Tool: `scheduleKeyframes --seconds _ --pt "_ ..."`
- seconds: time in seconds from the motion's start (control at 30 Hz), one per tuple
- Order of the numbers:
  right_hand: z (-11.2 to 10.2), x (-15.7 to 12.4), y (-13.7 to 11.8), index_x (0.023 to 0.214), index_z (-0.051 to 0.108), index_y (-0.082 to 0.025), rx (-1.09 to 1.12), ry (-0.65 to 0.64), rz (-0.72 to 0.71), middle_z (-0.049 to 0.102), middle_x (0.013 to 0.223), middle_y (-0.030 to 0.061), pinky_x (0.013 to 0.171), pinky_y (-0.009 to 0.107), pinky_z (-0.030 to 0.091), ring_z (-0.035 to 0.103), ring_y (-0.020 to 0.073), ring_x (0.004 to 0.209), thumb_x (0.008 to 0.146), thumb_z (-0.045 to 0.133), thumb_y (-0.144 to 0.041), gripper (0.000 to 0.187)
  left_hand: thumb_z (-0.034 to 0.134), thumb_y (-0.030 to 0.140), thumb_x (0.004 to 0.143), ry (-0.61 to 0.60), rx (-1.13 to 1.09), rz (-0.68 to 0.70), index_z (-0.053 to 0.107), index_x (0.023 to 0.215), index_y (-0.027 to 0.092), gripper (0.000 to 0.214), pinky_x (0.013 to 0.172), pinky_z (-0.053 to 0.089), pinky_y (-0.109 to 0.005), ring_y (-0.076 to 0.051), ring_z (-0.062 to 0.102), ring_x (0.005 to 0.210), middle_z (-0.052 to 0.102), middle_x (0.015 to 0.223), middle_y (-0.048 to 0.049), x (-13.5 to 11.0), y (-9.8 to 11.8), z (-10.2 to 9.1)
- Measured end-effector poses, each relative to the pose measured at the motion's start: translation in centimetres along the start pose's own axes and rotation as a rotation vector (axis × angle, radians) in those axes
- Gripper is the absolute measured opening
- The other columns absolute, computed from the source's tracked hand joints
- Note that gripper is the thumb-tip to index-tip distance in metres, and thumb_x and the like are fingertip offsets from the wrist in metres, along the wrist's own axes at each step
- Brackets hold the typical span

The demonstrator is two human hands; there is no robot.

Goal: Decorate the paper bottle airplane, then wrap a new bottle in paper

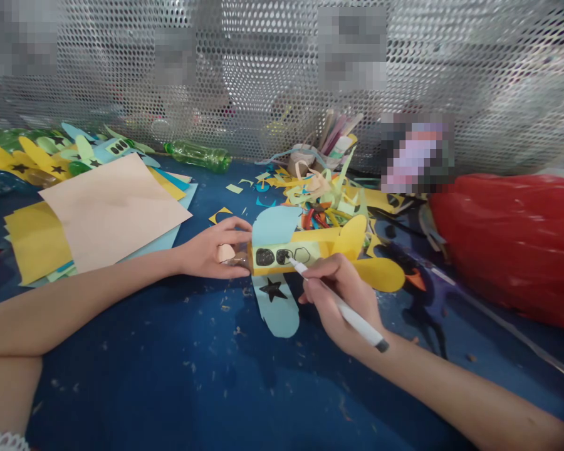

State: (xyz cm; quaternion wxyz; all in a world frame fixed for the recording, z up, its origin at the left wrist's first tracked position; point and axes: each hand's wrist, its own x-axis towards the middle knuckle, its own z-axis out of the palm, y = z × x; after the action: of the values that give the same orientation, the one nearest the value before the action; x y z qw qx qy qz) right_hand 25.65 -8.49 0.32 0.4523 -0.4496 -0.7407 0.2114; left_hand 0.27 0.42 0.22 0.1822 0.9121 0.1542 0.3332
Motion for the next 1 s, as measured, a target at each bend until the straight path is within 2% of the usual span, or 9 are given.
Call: scheduleKeyframes --seconds 0.33,0.47,0.63,0.87,1.0 --pt "0.00 -0.02 0.03 0.089 0.050 -0.024 0.013 -0.006 0.040 0.054 0.058 -0.0065 0.043 0.022 0.047 0.058 0.0108 0.045 0.088 0.051 -0.022 0.003 0.073 0.039 0.078 -0.001 -0.004 -0.005 0.055 0.122 0.023 0.050 0.089 0.052 -0.045 -0.027 0.057 0.106 0.053 0.114 -0.0132 -0.01 0.01 0.00" --pt "-0.05 -0.02 0.09 0.087 0.050 -0.024 -0.001 0.034 0.053 0.055 0.059 -0.0063 0.045 0.022 0.048 0.059 0.0107 0.046 0.088 0.052 -0.022 0.003 0.072 0.039 0.079 -0.002 0.003 -0.006 0.056 0.121 0.022 0.048 0.088 0.053 -0.044 -0.027 0.057 0.106 0.053 0.114 -0.0136 -0.04 0.01 -0.01" --pt "0.01 -0.02 0.25 0.087 0.050 -0.024 0.001 0.045 0.055 0.054 0.058 -0.0067 0.044 0.022 0.047 0.058 0.0110 0.046 0.088 0.052 -0.023 0.003 0.072 0.038 0.079 -0.009 0.001 -0.015 0.055 0.123 0.023 0.050 0.090 0.052 -0.046 -0.028 0.057 0.109 0.053 0.116 -0.0137 -0.07 0.01 0.01" --pt "-0.09 0.32 -0.53 0.087 0.051 -0.023 -0.032 0.003 0.042 0.056 0.058 -0.0065 0.043 0.021 0.046 0.058 0.0101 0.044 0.086 0.052 -0.021 0.002 0.073 0.040 0.078 0.005 -0.003 -0.010 0.055 0.122 0.024 0.051 0.088 0.053 -0.044 -0.026 0.058 0.105 0.054 0.113 -0.0124 -0.03 0.00 0.06" --pt "-0.06 0.36 -0.50 0.085 0.050 -0.023 -0.022 0.030 0.060 0.056 0.058 -0.0061 0.043 0.021 0.047 0.059 0.0106 0.045 0.086 0.052 -0.022 0.003 0.074 0.040 0.077 0.011 -0.010 -0.005 0.055 0.123 0.024 0.052 0.088 0.053 -0.044 -0.027 0.058 0.105 0.055 0.114 -0.0126 -0.04 -0.06 0.11"
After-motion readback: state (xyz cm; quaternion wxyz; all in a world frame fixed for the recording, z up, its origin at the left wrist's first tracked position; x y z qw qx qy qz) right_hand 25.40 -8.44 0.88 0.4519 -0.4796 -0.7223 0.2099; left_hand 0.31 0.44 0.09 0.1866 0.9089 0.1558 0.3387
